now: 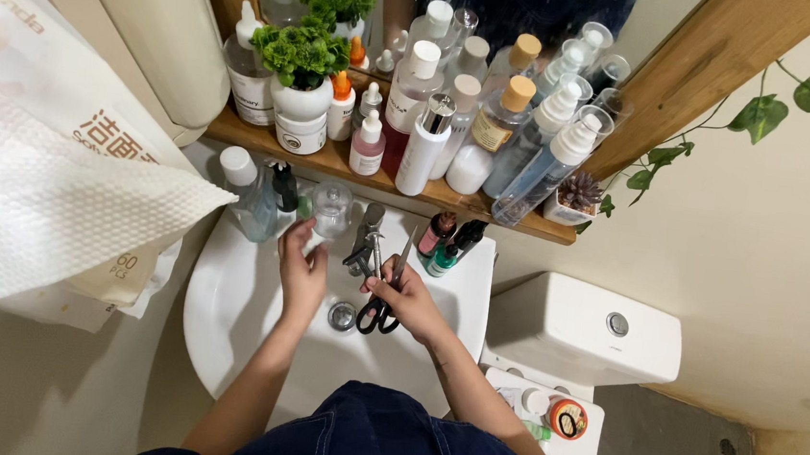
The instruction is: The person organizes various bathroom items by picking them up from the toilet lid and placing them on a wooden shelf above the sink. Items handled include bottles, a small potted plant, scissors, and packets.
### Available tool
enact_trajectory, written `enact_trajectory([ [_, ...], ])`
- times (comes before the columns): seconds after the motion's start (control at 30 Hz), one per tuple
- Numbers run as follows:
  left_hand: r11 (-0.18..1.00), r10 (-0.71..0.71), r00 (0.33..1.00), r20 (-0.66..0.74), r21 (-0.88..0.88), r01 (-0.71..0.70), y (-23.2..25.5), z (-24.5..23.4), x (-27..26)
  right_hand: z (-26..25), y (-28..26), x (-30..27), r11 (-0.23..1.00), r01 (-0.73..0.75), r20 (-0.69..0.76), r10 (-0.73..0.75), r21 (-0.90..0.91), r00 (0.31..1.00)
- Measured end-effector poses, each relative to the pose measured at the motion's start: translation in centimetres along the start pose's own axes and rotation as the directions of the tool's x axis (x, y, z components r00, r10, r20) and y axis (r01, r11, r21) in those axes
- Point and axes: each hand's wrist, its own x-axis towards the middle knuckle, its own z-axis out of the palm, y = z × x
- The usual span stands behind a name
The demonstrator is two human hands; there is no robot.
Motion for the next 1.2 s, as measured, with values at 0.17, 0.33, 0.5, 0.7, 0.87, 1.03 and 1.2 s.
enact_trajectory([
  [0.17, 0.873, -0.147, 0.967, 0.208, -0.432, 0.226, 3.2, 0.5, -1.5, 0.0, 0.6, 0.0, 1.000, 0.009, 0.016, -0.009, -0.023, 1.000],
  [0.33, 0.693, -0.305, 0.865, 0.399, -0.529, 0.489, 2.4, 0.7, -1.4, 0.5, 1.4, 0.4, 0.993, 0.098, 0.038, -0.096, -0.064, 0.995],
  [0.5, 0.673, -0.288, 0.877, 0.384, -0.571, 0.470, 1.0, 0.1, -0.4, 0.9, 1.0, 1.5, 0.971, 0.189, 0.066, -0.181, -0.145, 0.981],
  [0.7, 0.485, -0.329, 0.881, 0.340, -0.740, 0.466, 1.4, -1.7, 1.0, 1.9, -0.2, 2.0, 0.995, 0.098, 0.017, -0.098, 0.001, 0.995],
  [0.87, 0.484, -0.436, 0.852, 0.290, -0.723, 0.493, 2.5, -2.4, 1.3, 2.4, -0.4, 2.0, 0.981, 0.179, 0.018, -0.178, -0.070, 0.984],
  [1.03, 0.719, -0.281, 0.939, 0.197, -0.605, 0.342, 2.5, 0.5, -0.6, 3.5, 2.0, 2.1, 0.987, 0.138, -0.110, -0.147, -0.084, 0.983],
  [1.2, 0.805, -0.212, 0.916, 0.340, -0.470, 0.361, 0.8, 0.7, -1.2, 2.7, 3.5, 1.5, 0.928, 0.198, -0.069, -0.230, -0.317, 0.971],
])
